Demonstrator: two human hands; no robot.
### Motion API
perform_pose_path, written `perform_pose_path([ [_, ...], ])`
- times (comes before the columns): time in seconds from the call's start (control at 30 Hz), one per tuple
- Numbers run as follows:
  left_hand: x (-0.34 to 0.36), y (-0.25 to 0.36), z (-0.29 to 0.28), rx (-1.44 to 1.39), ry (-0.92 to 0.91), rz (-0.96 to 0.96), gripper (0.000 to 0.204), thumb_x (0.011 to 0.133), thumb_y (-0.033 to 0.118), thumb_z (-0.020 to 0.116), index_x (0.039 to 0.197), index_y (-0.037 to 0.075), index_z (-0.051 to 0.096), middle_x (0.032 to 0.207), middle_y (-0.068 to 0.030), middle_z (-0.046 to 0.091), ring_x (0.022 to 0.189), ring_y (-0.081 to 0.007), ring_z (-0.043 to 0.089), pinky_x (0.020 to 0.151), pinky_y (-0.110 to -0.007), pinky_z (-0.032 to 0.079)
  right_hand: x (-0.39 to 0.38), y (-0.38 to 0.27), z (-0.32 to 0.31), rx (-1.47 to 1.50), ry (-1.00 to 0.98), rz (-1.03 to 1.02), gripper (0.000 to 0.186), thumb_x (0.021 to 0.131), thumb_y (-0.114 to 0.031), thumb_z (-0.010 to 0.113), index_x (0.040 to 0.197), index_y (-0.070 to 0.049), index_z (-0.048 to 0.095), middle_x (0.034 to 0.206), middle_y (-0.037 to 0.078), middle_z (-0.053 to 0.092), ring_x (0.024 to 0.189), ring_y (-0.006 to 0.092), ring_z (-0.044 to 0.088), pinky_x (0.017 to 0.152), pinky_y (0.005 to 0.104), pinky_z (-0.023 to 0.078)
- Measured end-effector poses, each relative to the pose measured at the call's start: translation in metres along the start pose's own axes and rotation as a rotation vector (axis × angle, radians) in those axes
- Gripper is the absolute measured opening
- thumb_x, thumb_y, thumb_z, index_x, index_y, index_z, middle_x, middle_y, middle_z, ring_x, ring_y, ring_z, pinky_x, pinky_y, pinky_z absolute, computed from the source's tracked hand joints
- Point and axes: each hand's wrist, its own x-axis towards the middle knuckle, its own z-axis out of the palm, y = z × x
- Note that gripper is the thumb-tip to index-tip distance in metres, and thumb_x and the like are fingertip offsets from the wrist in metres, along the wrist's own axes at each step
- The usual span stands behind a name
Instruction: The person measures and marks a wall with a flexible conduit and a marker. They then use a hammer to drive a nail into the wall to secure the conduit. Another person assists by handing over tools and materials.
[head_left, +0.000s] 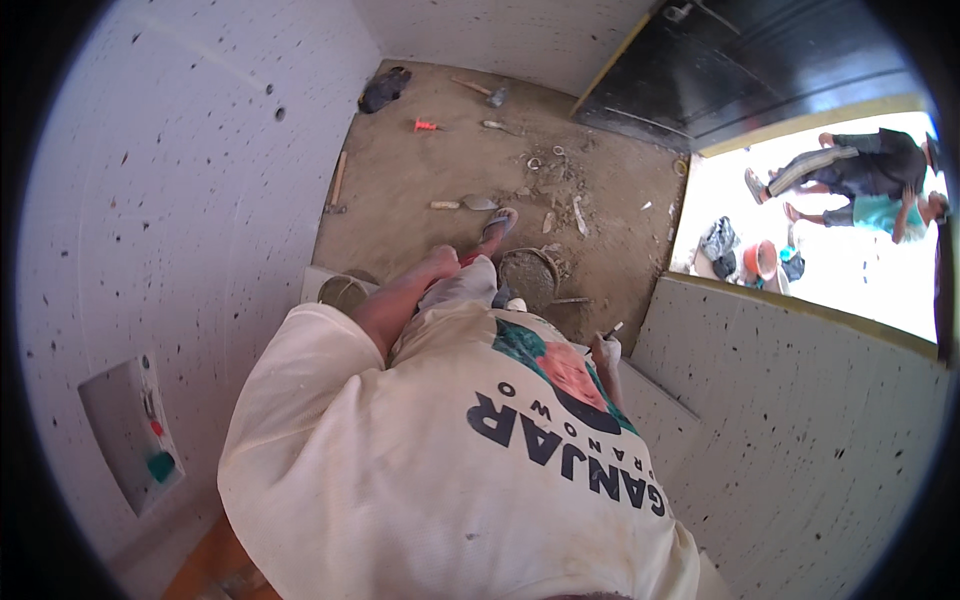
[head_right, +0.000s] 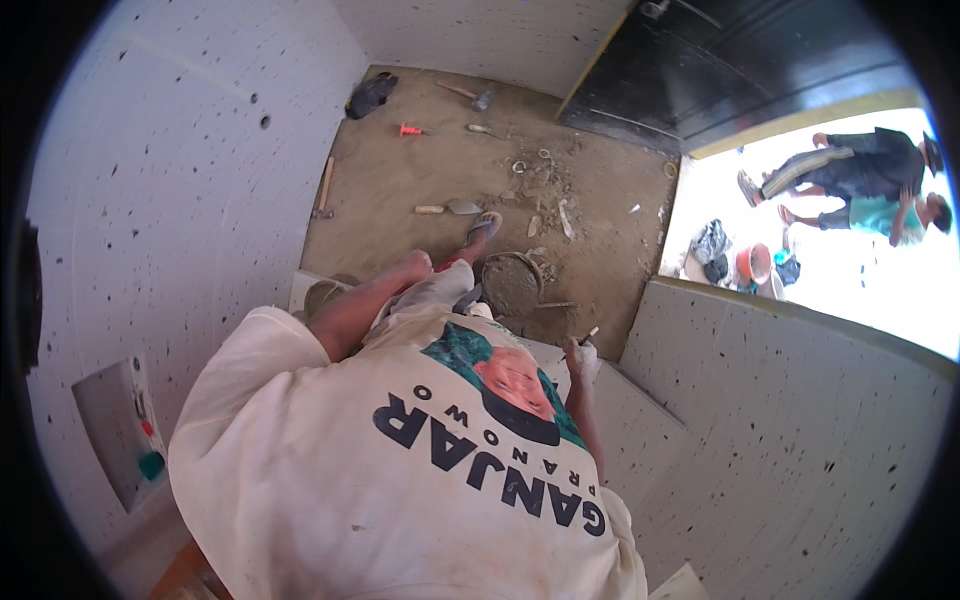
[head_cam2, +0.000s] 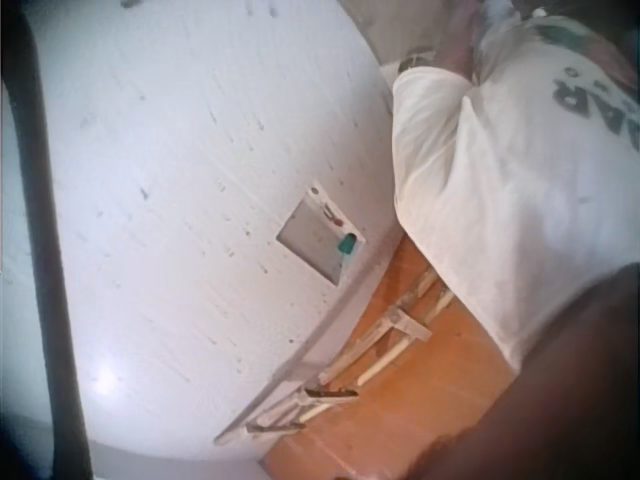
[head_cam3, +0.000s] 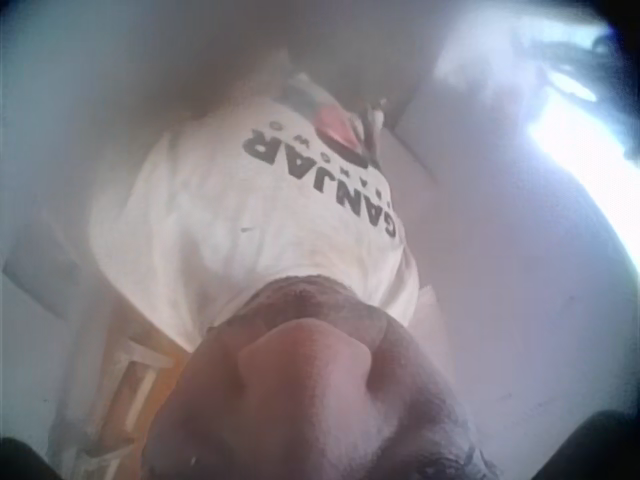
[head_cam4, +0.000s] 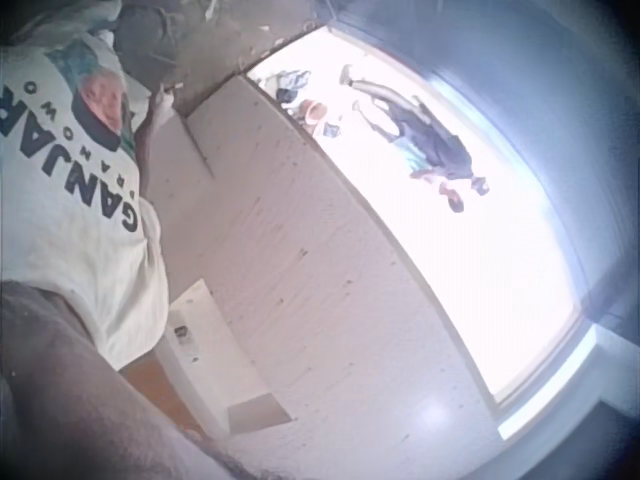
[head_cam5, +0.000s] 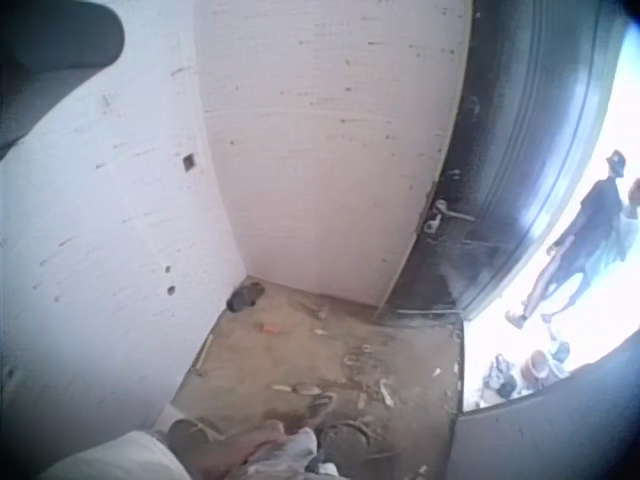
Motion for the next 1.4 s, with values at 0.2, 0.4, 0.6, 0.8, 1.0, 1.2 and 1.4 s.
perform_pose_path([
  [0.2,-0.015,-0.003,-0.021,0.33,0.213,0.637,0.032,0.091,0.028,0.05,0.075,0.005,0.066,0.086,-0.0187,0.065,0.081,-0.0363,0.063,0.073,-0.05,0.049,-0.015,-0.009,0.0,-0.018,-0.044,0.105,0.031,0.082,-0.032,0.061,0.08,-0.002,0.069,0.072,0.011,0.066,0.065,0.0227,0.063,0.06,0.0375,0.048],
  [0.4,-0.025,0.018,-0.041,-0.139,0.069,0.037,0.024,0.081,0.02,0.056,0.088,0.006,0.074,0.08,-0.0162,0.071,0.076,-0.0244,0.068,0.071,-0.039,0.052,-0.015,-0.003,0.002,-0.04,0.005,0.103,0.036,0.082,-0.037,0.058,0.087,-0.004,0.071,0.083,0.019,0.07,0.083,0.0367,0.068,0.075,0.0452,0.053],
  [0.6,-0.006,0.013,-0.048,-0.2,0.038,0.045,0.021,0.082,0.018,0.056,0.085,0.002,0.071,0.072,-0.0105,0.068,0.066,-0.0191,0.065,0.061,-0.035,0.051,-0.023,0.006,0.016,-0.015,0.123,0.112,0.034,0.079,-0.034,0.057,0.069,-0.003,0.066,0.064,0.015,0.065,0.064,0.03,0.066,0.061,0.0438,0.051],
  [0.8,0.009,-0.004,-0.048,-0.239,0.013,-0.04,0.017,0.08,0.016,0.058,0.083,0.004,0.07,0.069,-0.0089,0.065,0.058,-0.0181,0.062,0.053,-0.035,0.048,-0.035,-0.016,0.013,-0.02,-0.005,0.163,0.034,0.08,-0.034,0.057,0.079,-0.004,0.071,0.08,0.02,0.069,0.083,0.0371,0.068,0.075,0.0458,0.053],
  [1.0,0.005,0.002,-0.052,-0.171,0.018,0.065,0.017,0.078,0.015,0.058,0.083,0.004,0.071,0.069,-0.0084,0.067,0.058,-0.0177,0.062,0.051,-0.034,0.047,-0.023,-0.017,0.006,-0.045,0.075,0.072,0.036,0.079,-0.035,0.055,0.071,-0.003,0.069,0.068,0.017,0.067,0.072,0.0343,0.068,0.065,0.0449,0.052],
  [1.2,-0.031,0.029,-0.078,-0.071,-0.191,0.066,0.024,0.077,0.022,0.057,0.089,0.009,0.073,0.078,-0.0104,0.072,0.073,-0.026,0.069,0.065,-0.042,0.053,-0.029,-0.001,-0.001,0.034,0.072,0.16,0.036,0.078,-0.035,0.056,0.072,-0.002,0.068,0.071,0.017,0.068,0.075,0.0333,0.068,0.069,0.0436,0.052],
  [1.4,-0.04,0.004,-0.083,0.472,-0.274,0.473,0.029,0.076,0.025,0.059,0.094,0.007,0.073,0.091,-0.0122,0.072,0.084,-0.0306,0.069,0.074,-0.043,0.054,-0.04,0.001,0.0,0.017,0.041,0.212,0.039,0.077,-0.037,0.057,0.076,0.0,0.07,0.075,0.02,0.068,0.079,0.0355,0.068,0.073,0.0441,0.053],
])
